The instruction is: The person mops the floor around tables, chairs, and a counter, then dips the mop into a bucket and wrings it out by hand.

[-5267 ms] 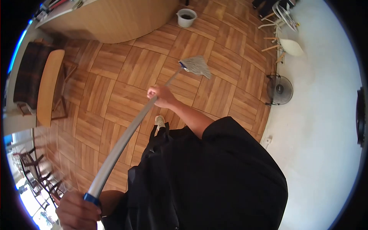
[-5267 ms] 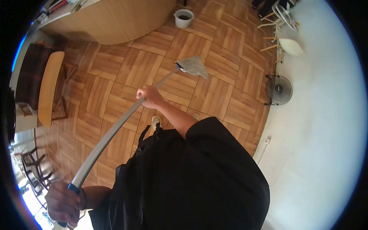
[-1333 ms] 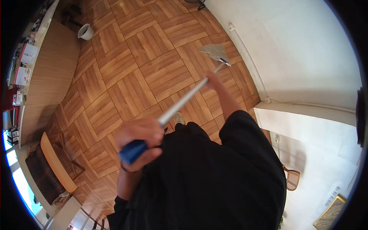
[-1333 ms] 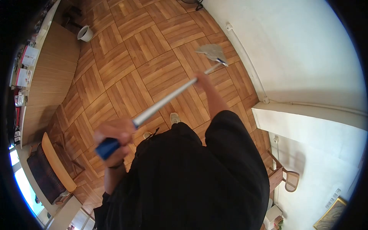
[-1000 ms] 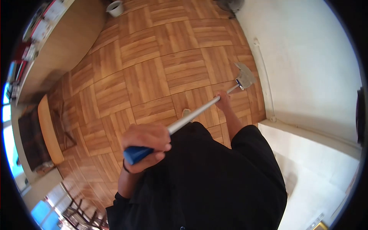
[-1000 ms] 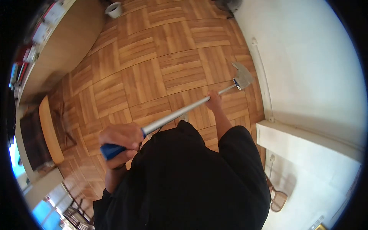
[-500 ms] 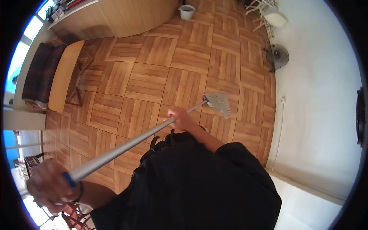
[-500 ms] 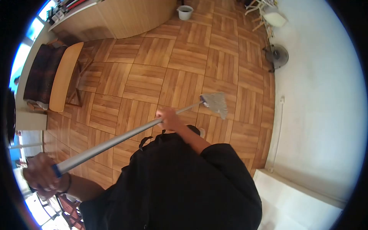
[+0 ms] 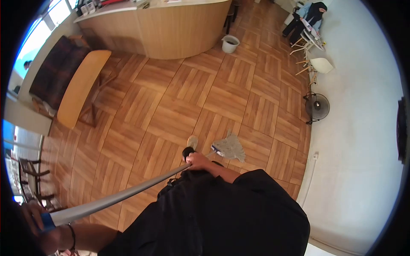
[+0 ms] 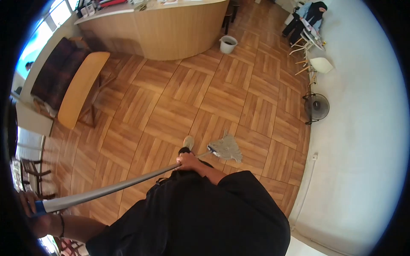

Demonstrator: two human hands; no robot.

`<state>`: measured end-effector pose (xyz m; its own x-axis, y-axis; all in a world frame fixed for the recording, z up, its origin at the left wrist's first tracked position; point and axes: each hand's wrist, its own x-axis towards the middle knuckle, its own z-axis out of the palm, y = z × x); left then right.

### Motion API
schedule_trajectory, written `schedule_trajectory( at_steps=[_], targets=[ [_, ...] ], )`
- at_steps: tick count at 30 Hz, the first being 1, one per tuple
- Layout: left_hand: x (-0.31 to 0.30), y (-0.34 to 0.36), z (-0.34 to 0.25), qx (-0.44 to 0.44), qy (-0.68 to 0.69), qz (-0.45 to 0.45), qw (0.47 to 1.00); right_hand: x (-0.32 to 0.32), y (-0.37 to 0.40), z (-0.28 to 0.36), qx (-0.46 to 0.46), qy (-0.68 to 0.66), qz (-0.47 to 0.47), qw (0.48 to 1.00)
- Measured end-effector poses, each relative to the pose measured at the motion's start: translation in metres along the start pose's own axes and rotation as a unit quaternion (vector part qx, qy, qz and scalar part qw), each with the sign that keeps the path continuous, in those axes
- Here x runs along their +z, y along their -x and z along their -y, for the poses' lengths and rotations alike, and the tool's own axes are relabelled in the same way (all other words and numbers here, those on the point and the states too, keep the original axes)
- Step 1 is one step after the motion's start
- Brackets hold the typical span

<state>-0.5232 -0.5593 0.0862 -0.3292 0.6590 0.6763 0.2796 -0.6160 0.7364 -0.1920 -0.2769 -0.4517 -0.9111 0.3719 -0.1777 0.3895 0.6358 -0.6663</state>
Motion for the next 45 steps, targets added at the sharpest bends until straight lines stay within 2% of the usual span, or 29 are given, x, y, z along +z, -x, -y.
schedule_trajectory(
  at_steps=[2,3,5,8,9,12,15,16,17,18,20,22,24,26,28,29,30,31,34,36,37,38,40,42,44,45],
  targets=[
    [0.001,-0.043,0.039,0.000,-0.045,-0.125,0.991,0.001,-0.028,-0.044,-0.027,-0.026,-0.025,0.999],
    [0.009,-0.072,0.069,0.013,-0.049,-0.204,0.978,-0.012,-0.044,-0.054,0.001,-0.055,-0.004,0.998],
    [0.027,-0.140,0.116,0.030,-0.098,-0.209,0.972,-0.050,-0.076,-0.067,0.054,-0.119,0.037,0.991],
    [0.060,-0.249,0.160,0.062,-0.226,-0.192,0.953,-0.131,-0.097,-0.080,0.048,-0.153,0.009,0.987],
    [0.072,-0.286,0.168,0.076,-0.275,-0.185,0.940,-0.157,-0.100,-0.084,0.072,-0.203,0.024,0.976],
    [0.108,-0.395,0.189,0.130,-0.435,-0.160,0.876,-0.151,-0.109,-0.153,0.074,-0.152,0.021,0.985],
    [0.131,-0.476,0.217,0.175,-0.518,-0.149,0.824,-0.181,-0.102,-0.184,0.141,-0.168,-0.045,0.975],
    [0.156,-0.492,0.229,0.101,-0.382,-0.259,0.881,-0.190,-0.110,-0.195,0.153,-0.172,-0.081,0.970],
    [0.151,-0.506,0.246,0.112,-0.478,-0.295,0.819,-0.196,-0.123,-0.205,0.164,-0.176,-0.115,0.964],
    [0.147,-0.517,0.263,0.112,-0.474,-0.294,0.822,-0.203,-0.131,-0.217,0.174,-0.180,-0.145,0.957],
    [0.133,-0.540,0.291,0.110,-0.481,-0.291,0.820,-0.242,-0.145,-0.227,0.206,-0.185,-0.145,0.950],
    [0.093,-0.558,0.328,0.074,-0.558,-0.268,0.782,-0.288,-0.165,-0.237,0.214,-0.163,-0.146,0.952],
    [0.040,-0.577,0.374,0.025,-0.656,-0.222,0.720,-0.332,-0.192,-0.262,0.195,-0.110,-0.153,0.962],
    [-0.033,-0.595,0.428,-0.041,-0.783,-0.132,0.606,-0.374,-0.227,-0.298,0.173,-0.070,-0.176,0.967],
    [-0.112,-0.607,0.491,-0.088,-0.886,0.022,0.455,-0.420,-0.259,-0.323,0.161,-0.045,-0.173,0.971],
    [-0.146,-0.610,0.525,-0.108,-0.903,0.102,0.403,-0.451,-0.278,-0.334,0.157,-0.036,-0.164,0.973],
    [-0.154,-0.612,0.561,-0.137,-0.896,0.167,0.387,-0.479,-0.298,-0.346,0.151,-0.027,-0.156,0.976],
    [-0.162,-0.607,0.599,-0.183,-0.868,0.210,0.412,-0.503,-0.315,-0.357,0.149,-0.033,-0.153,0.976],
    [-0.022,-0.599,0.699,-0.364,-0.726,0.210,0.544,-0.576,-0.354,-0.392,0.149,-0.027,-0.131,0.980],
    [-0.035,-0.558,0.783,-0.284,-0.606,0.262,0.695,-0.629,-0.378,-0.415,0.163,0.001,-0.106,0.981],
    [0.011,-0.552,0.799,-0.354,-0.539,0.269,0.715,-0.650,-0.386,-0.430,0.139,0.009,-0.126,0.982],
    [0.080,-0.545,0.808,-0.422,-0.466,0.272,0.729,-0.674,-0.396,-0.443,0.124,0.025,-0.125,0.984],
    [0.161,-0.517,0.836,-0.548,-0.277,0.210,0.760,-0.718,-0.411,-0.469,0.094,0.056,-0.116,0.987],
    [0.268,-0.518,0.832,-0.657,-0.149,0.148,0.724,-0.740,-0.422,-0.502,0.071,0.052,-0.126,0.988],
    [0.321,-0.504,0.848,-0.698,-0.008,0.178,0.694,-0.766,-0.431,-0.537,0.044,0.072,-0.114,0.990],
    [0.341,-0.506,0.853,-0.723,-0.005,0.200,0.662,-0.779,-0.436,-0.554,0.027,0.081,-0.103,0.991]
  ],
)
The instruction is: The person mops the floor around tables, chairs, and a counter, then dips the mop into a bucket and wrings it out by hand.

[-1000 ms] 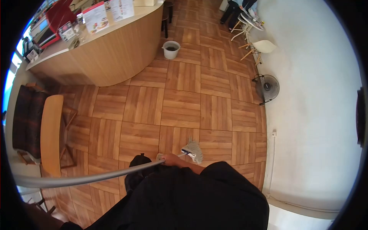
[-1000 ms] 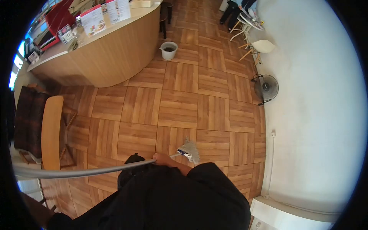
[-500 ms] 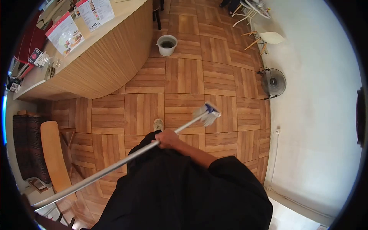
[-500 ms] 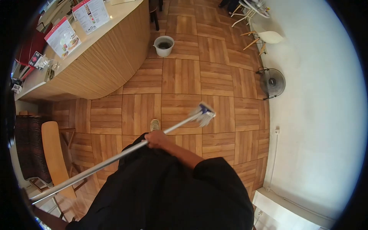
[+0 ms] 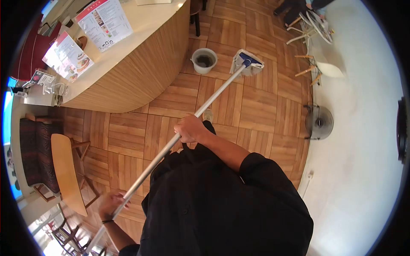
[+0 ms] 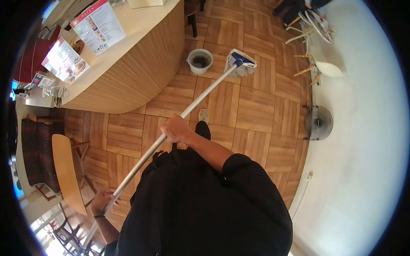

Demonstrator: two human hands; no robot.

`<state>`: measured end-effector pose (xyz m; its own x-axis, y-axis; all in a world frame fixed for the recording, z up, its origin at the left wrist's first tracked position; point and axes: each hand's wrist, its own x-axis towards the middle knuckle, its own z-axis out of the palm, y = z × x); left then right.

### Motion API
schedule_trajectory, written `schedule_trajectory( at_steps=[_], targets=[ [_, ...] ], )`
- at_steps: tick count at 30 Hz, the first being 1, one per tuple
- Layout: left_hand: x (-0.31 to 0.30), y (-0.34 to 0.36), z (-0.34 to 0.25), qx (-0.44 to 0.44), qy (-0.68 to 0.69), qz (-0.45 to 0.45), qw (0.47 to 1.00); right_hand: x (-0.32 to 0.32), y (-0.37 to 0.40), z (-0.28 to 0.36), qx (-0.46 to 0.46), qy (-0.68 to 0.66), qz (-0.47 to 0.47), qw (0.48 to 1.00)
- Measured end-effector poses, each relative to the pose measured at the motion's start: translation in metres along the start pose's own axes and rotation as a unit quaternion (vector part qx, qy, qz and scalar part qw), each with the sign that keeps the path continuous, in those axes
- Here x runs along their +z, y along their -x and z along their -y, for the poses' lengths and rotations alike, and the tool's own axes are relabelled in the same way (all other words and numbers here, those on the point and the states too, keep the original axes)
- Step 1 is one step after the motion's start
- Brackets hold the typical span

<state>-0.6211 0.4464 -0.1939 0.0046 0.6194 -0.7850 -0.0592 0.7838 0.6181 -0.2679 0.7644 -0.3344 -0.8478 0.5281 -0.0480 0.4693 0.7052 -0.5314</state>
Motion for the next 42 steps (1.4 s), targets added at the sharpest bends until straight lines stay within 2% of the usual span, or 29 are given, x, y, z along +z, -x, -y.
schedule_trajectory(
  at_steps=[2,6,9,14,17,29,42],
  targets=[
    [0.036,-0.016,-0.011,-0.078,-0.012,0.049,0.996,-0.017,-0.011,-0.039,-0.038,0.016,0.025,0.999],
    [0.110,-0.026,-0.048,-0.145,-0.015,-0.039,0.989,-0.032,-0.033,-0.101,-0.102,-0.001,0.040,0.994],
    [0.152,-0.026,-0.080,-0.137,0.040,-0.063,0.988,-0.046,-0.047,-0.123,-0.138,-0.025,0.042,0.989],
    [0.187,-0.028,-0.103,-0.162,0.074,-0.102,0.979,-0.052,-0.074,-0.146,-0.185,-0.044,0.064,0.980],
    [0.191,-0.032,-0.108,-0.166,0.094,-0.096,0.977,-0.056,-0.085,-0.150,-0.176,-0.069,0.109,0.976],
    [0.167,-0.039,-0.138,-0.206,0.091,-0.088,0.970,-0.060,-0.108,-0.154,-0.188,-0.032,0.203,0.960],
    [0.167,-0.066,-0.162,-0.188,0.065,-0.135,0.971,-0.052,-0.147,-0.172,-0.191,-0.026,0.191,0.963]
  ],
)
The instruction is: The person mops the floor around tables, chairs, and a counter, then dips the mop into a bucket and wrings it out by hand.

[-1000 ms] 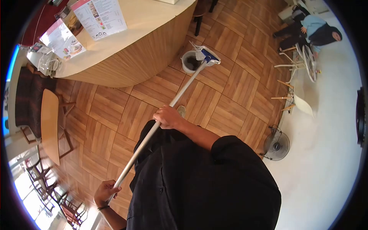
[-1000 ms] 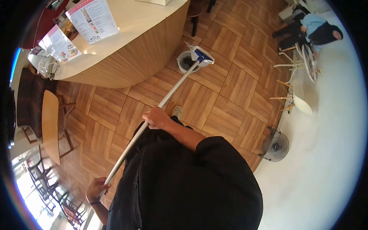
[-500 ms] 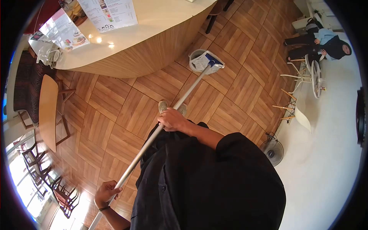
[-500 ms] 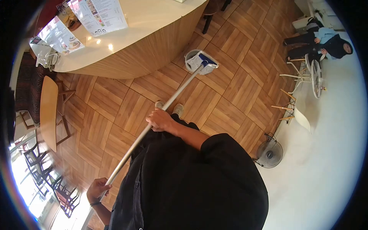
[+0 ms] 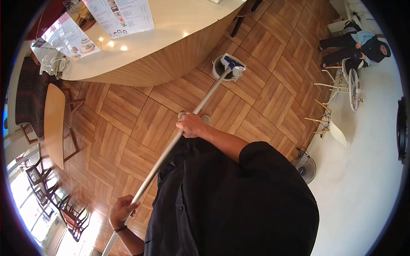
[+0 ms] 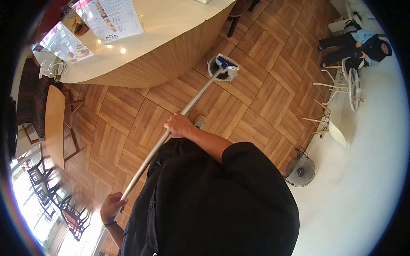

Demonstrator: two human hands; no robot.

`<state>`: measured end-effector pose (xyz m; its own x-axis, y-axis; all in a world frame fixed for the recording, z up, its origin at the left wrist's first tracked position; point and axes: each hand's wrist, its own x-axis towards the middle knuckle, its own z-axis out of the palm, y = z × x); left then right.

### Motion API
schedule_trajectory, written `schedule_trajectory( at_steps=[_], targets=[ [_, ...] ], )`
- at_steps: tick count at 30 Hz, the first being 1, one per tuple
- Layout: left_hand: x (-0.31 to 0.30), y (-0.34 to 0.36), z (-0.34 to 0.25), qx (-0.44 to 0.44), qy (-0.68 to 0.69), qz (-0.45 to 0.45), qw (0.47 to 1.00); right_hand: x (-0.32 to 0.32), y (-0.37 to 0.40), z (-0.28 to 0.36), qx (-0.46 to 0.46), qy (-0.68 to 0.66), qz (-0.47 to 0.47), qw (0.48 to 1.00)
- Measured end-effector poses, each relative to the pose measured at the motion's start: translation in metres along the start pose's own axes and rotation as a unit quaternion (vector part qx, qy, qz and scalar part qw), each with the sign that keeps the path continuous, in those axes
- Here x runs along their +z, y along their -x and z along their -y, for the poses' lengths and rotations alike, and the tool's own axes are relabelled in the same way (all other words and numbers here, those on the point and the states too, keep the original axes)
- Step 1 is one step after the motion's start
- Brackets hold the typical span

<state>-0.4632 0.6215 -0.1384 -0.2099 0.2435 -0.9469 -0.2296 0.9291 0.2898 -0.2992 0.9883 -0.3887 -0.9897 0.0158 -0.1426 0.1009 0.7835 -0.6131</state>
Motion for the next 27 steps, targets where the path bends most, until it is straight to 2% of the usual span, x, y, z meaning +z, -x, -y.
schedule_trajectory(
  at_steps=[5,11,17,27],
  targets=[
    [0.005,0.005,-0.018,0.011,-0.017,-0.027,0.999,0.002,-0.017,-0.009,-0.007,-0.030,-0.023,0.999],
    [-0.009,0.019,-0.007,0.002,0.009,-0.037,0.999,-0.006,-0.028,0.006,-0.034,-0.029,-0.025,0.999],
    [-0.020,0.022,0.001,0.005,0.031,-0.033,0.999,-0.023,-0.038,0.017,-0.029,-0.017,0.002,0.999],
    [-0.022,0.011,-0.005,0.011,0.047,-0.011,0.999,-0.010,-0.031,0.006,-0.009,-0.016,-0.007,1.000]
  ],
)
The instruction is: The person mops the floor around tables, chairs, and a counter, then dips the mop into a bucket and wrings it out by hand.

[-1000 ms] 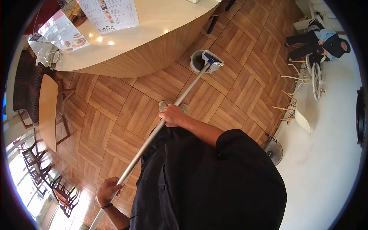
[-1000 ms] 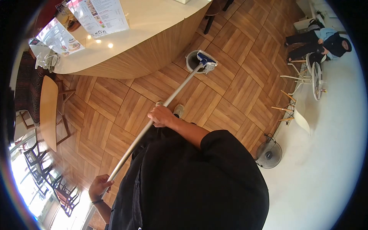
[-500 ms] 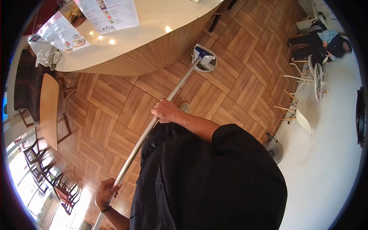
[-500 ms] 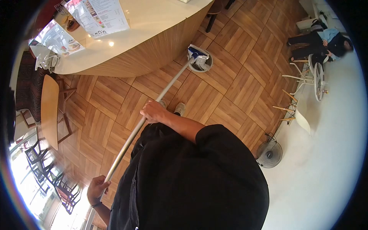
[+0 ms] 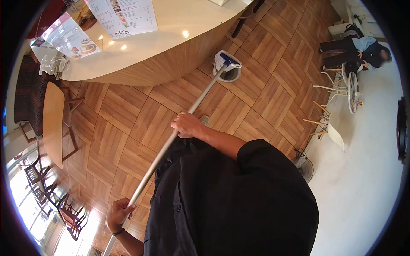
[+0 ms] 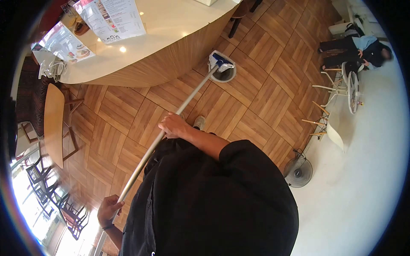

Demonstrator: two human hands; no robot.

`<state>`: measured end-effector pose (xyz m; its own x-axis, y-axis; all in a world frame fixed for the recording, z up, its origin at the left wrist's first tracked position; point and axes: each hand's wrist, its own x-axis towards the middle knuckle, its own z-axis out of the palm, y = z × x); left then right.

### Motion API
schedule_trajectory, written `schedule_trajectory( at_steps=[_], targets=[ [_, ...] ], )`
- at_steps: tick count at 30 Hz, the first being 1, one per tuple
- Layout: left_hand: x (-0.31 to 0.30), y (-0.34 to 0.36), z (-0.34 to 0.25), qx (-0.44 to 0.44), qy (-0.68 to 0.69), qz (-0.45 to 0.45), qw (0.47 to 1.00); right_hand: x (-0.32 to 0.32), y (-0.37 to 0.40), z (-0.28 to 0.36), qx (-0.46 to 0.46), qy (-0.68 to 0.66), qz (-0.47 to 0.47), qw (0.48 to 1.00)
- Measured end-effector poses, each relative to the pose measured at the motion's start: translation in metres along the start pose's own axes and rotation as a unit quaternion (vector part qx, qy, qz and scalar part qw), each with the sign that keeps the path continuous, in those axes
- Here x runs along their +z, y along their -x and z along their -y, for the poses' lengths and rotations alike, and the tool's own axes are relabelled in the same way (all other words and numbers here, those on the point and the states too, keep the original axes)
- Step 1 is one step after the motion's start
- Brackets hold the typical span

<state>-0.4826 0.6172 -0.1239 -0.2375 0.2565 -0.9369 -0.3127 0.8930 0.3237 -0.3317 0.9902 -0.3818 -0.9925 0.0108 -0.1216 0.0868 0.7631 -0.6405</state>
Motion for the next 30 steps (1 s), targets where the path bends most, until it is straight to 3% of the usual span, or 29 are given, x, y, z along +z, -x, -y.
schedule_trajectory(
  at_steps=[14,17,20,23,28,30],
  targets=[
    [0.031,-0.043,-0.038,0.004,-0.112,-0.005,0.994,0.023,0.019,-0.050,0.042,0.062,0.004,0.997],
    [0.041,-0.053,-0.044,0.025,-0.196,-0.017,0.980,0.020,0.020,-0.057,0.043,0.042,0.018,0.998],
    [0.053,-0.069,-0.042,0.092,-0.243,-0.042,0.965,0.027,0.020,-0.074,0.085,0.055,0.046,0.994],
    [0.069,-0.092,-0.050,0.093,-0.256,-0.056,0.960,0.022,0.018,-0.087,0.122,0.088,0.068,0.986],
    [0.108,-0.111,-0.108,0.098,-0.350,-0.085,0.928,0.052,0.021,-0.109,0.240,0.109,-0.027,0.964],
    [0.123,-0.112,-0.126,0.108,-0.388,-0.089,0.911,0.053,0.030,-0.113,0.270,0.097,-0.024,0.958]
  ],
)
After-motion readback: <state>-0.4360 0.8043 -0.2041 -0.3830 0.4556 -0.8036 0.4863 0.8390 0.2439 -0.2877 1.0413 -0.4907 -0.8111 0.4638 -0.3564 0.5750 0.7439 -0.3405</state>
